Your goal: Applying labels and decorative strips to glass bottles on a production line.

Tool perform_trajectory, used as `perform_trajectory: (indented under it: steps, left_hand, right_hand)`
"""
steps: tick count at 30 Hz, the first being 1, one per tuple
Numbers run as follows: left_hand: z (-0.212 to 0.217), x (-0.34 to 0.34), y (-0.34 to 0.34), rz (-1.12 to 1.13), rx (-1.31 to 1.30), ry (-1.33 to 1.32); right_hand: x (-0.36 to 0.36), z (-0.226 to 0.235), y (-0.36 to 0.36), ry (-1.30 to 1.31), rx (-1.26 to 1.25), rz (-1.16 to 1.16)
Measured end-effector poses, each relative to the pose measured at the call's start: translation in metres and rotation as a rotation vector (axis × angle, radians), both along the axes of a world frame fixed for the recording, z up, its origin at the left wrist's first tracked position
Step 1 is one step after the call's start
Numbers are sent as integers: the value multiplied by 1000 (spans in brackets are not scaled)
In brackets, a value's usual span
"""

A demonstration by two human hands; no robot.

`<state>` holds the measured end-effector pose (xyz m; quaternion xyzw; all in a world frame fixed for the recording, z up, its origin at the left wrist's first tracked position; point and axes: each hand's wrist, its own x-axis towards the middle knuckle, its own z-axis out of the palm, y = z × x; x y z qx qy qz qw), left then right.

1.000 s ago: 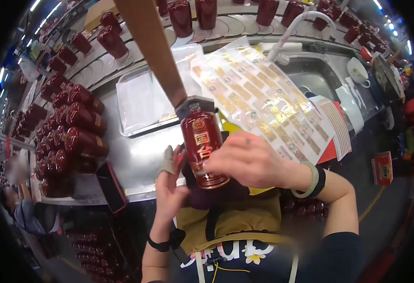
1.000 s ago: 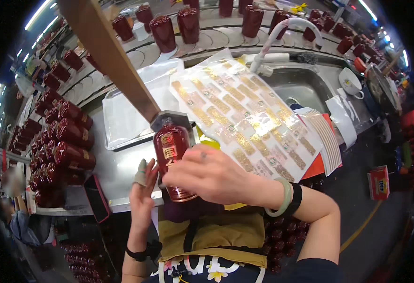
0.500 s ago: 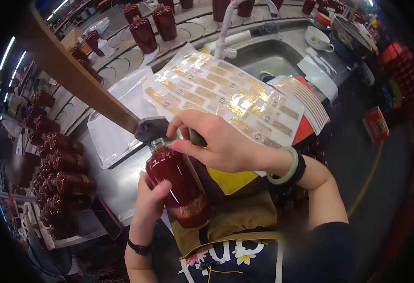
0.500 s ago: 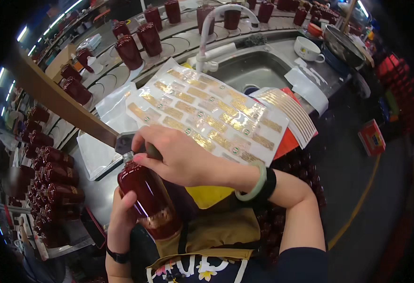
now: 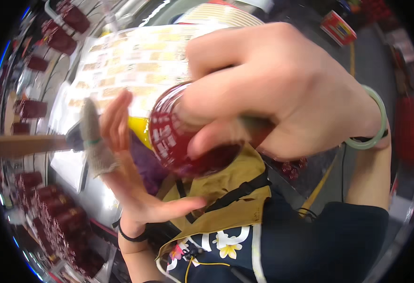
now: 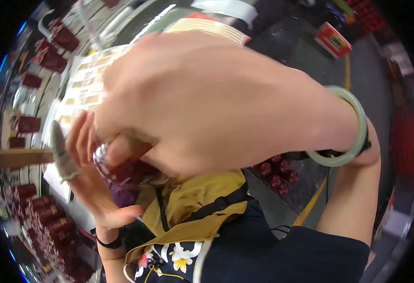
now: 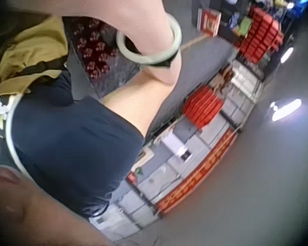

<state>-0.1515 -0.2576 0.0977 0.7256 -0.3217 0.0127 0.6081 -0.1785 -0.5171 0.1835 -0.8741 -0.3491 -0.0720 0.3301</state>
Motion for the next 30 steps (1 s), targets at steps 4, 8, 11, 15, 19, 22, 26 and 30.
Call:
perform_trajectory:
  steps: [4, 8, 11, 15, 19, 22, 26, 30]
  left_hand:
    - [-13, 16, -26, 96, -47, -146]
    - [-24, 20, -33, -80, -52, -54]
    - [-36, 13, -44, -129, -1, -10]
    - [-39, 14, -39, -112, 78, 59]
    - [-39, 17, -30, -14, 208, 64]
    - [-42, 28, -23, 83, 235, 47]
    - [-19, 29, 23, 346, 412, -113]
    - [-10, 10, 45, 530, 573, -152]
  right_hand:
    - [-103, -19, -86, 150, -131, -633]
    - [-231, -85, -131, 370, -358, -1329]
    - [-336, -179, -170, 503, -522, -1698]
    - [-434, -282, -198, 797, -481, -1989]
    - [-484, -372, -227, 891, -347, -2172]
    - [-493, -422, -247, 975, -248, -2328]
    - [-506, -501, -267, 941, -213, -2151]
    - [-493, -537, -267, 1040, -221, -1892]
